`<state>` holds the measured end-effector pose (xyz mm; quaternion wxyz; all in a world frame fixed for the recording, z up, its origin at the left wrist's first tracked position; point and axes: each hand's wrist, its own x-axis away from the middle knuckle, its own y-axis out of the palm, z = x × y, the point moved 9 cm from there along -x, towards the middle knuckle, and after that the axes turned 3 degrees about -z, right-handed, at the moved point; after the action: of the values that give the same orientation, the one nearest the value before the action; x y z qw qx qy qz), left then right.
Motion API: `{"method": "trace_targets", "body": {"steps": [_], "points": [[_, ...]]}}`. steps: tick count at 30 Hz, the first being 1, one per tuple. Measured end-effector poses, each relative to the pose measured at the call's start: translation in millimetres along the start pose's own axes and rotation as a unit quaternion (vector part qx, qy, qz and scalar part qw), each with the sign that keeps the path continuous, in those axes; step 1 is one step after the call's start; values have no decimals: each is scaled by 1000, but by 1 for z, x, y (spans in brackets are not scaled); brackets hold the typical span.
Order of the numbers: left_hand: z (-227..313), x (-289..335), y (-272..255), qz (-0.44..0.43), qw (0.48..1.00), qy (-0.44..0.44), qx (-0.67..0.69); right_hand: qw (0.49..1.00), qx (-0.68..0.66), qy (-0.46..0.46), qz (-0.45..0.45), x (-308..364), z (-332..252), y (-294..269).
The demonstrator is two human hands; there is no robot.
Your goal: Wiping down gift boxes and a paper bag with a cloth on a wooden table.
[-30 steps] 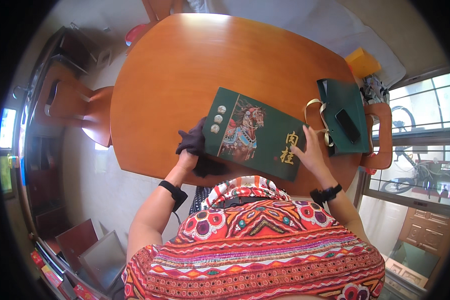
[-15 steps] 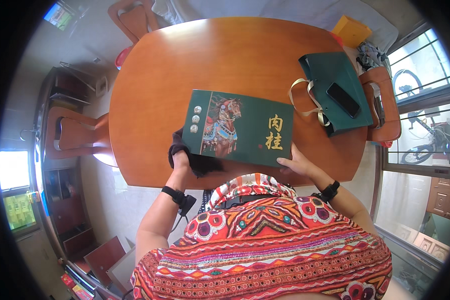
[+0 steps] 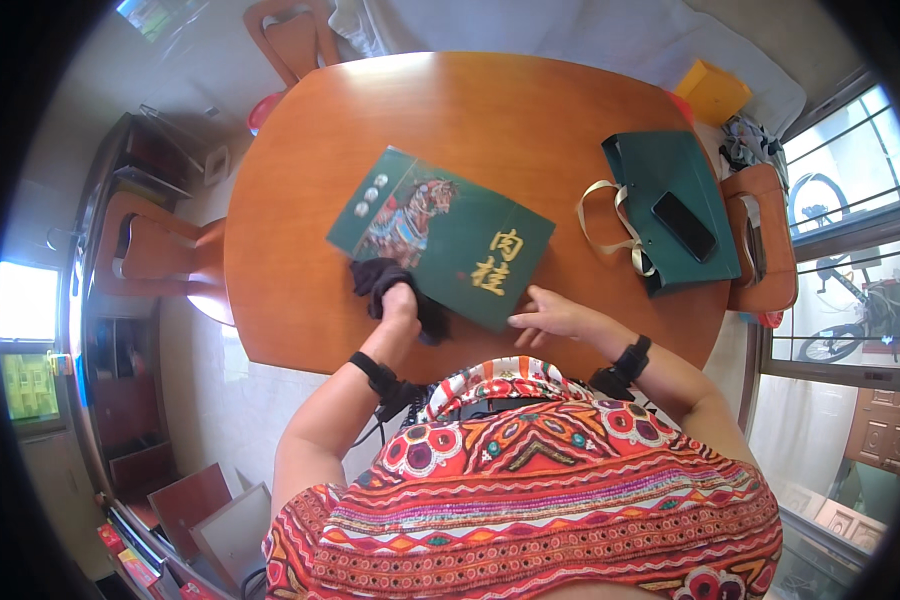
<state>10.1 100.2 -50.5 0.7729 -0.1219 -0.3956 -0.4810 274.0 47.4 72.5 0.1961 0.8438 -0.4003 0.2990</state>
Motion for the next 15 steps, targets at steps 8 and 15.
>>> {"method": "trace_targets", "body": {"steps": [8,15], "points": [[-33,20,69,-208,918,-136,-309,998,-16,-47,-27,-70,-45,-16],[5,117,148,-336,901,94,-257,969,197,-139,49,-70,-61,-67]]}}
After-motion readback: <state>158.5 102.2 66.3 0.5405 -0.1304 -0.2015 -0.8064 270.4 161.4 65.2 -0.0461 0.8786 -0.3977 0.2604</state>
